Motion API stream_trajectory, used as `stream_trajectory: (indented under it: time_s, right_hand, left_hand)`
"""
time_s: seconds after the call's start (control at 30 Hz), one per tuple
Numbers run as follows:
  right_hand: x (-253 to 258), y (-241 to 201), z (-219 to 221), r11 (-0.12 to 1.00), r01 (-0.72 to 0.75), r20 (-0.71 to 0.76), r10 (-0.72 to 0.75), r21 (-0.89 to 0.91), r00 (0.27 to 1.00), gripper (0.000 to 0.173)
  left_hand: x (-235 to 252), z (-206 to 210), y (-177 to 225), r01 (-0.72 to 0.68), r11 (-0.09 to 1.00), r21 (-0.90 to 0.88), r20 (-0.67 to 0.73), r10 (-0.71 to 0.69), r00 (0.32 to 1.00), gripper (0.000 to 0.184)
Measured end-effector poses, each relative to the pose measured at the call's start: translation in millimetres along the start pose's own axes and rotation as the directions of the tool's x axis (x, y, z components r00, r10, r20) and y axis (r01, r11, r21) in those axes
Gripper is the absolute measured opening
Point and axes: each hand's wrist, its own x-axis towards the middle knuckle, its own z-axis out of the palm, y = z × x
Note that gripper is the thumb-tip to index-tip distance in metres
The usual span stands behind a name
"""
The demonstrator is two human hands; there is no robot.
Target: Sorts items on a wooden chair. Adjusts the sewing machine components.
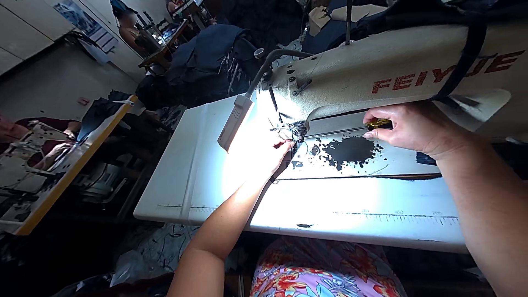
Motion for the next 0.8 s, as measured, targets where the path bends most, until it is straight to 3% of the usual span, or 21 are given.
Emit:
stream_trajectory:
  time_s: [0.43,0.53,0.7,0.8]
  right_hand:
    - [-2.3,4.0,1.3,0.997,-0.014,-0.031,0.017,0.072,0.999,0.014]
    - [-3.0,2.1,-0.3,0.996,-0.030,-0.022,0.032,0.088,0.999,0.015]
    - [-4.7,3.4,-0.2,0.994,-0.058,-0.010,0.059,0.094,0.998,0.020]
    - [-5.5,5.7,-0.7,0.996,-0.040,-0.022,0.041,0.081,0.999,0.023]
  left_hand:
    - [-1.0,-0.7,5.0,0.020,0.999,0.026,0.005,-0.020,1.000,0.012]
    - [1.8,-0.2,-2.5,-0.044,0.999,-0.002,0.013,0.044,0.999,0.011]
    - [9.8,-15.8,1.7,-0.089,0.993,0.082,0.157,0.075,0.985,0.010]
    - [13.0,-28.6,10.6,-0.058,0.995,0.077,0.087,0.051,0.995,0.008]
